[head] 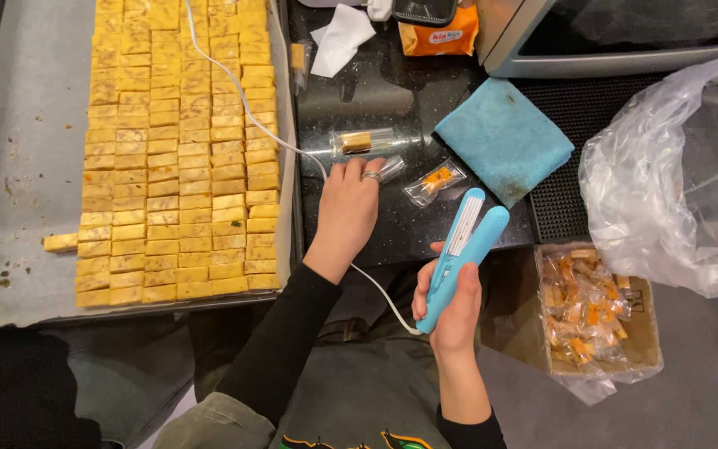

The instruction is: Packaging individual food squares into plastic bags and sealing them with a handheld heat sealer

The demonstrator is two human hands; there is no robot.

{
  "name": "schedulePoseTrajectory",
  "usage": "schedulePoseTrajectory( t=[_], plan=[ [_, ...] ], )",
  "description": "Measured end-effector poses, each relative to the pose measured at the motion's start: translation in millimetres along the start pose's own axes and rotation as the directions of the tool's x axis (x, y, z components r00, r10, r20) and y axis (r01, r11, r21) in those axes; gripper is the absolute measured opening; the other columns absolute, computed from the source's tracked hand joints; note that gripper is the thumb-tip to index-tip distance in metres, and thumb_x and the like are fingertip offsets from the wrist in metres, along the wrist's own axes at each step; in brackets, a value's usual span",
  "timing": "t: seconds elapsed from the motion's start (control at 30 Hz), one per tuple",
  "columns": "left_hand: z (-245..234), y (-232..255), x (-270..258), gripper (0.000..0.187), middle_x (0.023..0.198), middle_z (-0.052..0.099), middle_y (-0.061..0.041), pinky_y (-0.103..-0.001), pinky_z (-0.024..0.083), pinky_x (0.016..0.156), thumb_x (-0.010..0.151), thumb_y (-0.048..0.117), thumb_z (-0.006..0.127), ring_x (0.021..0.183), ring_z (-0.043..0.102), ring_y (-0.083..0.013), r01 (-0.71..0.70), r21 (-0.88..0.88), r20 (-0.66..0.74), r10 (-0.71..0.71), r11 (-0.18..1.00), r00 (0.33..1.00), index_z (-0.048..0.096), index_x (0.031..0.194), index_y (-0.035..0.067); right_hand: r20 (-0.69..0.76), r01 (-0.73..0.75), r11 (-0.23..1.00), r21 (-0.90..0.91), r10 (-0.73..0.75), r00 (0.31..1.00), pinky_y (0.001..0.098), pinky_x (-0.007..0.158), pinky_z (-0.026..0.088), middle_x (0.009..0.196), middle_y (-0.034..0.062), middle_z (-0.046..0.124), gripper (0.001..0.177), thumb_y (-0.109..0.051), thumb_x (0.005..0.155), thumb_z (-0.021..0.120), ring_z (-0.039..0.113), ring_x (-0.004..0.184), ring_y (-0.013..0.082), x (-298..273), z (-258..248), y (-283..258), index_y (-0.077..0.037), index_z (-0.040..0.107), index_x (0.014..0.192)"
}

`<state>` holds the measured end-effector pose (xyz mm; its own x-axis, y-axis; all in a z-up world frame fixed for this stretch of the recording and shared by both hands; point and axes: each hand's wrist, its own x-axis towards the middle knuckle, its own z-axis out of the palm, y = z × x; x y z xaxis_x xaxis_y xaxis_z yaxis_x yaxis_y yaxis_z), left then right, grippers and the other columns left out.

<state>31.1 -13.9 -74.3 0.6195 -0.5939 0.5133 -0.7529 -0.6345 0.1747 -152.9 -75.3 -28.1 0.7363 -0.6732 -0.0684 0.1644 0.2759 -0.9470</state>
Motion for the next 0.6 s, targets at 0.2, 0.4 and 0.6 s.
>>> schedulePoseTrajectory(
  t=[0.2, 0.4, 0.6],
  plan=[
    [-71.7, 2.0, -0.2, 0.035, 0.103, 0.064, -0.022, -0.041, 0.056, 0.074, 0.096, 0.004, 0.049, 0.095, 0.062, -0.0352, 0.421, -0.822, 0.350, -0.242, 0.383, 0.905, 0.052, 0.131, -0.001, 0.033, -0.030, 0.999, 0.044, 0.028, 0.999, 0.0269, 0.025, 0.041, 0.058, 0.0104, 0.050, 0.066, -0.056, 0.099, 0.033, 0.046, 0.030, 0.0141, 3.3, 3.2, -2.1, 0.006, 0.048, 0.116],
    [-115.7, 6.0, -4.2, 0.036, 0.101, 0.063, -0.009, -0.031, 0.062, 0.070, 0.091, 0.010, 0.059, 0.089, 0.063, -0.0158, 0.524, -0.791, 0.605, -0.280, -0.317, 0.745, 0.061, 0.126, 0.004, 0.105, -0.031, 1.000, -0.003, 0.031, 0.994, 0.0261, 0.025, 0.041, 0.058, 0.0101, 0.050, 0.066, -0.055, 0.099, 0.034, 0.045, 0.030, 0.0132, 7.1, 6.9, -7.3, 0.007, 0.049, 0.116],
    [-150.6, 2.3, -4.5, 0.033, 0.102, 0.069, -0.010, -0.030, 0.064, 0.067, 0.088, 0.012, 0.069, 0.084, 0.069, -0.0153, 0.490, -0.836, 0.545, -0.269, -0.248, 0.794, 0.060, 0.119, 0.003, 0.193, -0.030, 0.998, -0.059, 0.041, 0.980, 0.0271, 0.023, 0.041, 0.057, 0.0113, 0.051, 0.065, -0.053, 0.098, 0.036, 0.045, 0.028, 0.0138, 7.7, 10.5, -11.1, 0.008, 0.049, 0.117]
  ],
)
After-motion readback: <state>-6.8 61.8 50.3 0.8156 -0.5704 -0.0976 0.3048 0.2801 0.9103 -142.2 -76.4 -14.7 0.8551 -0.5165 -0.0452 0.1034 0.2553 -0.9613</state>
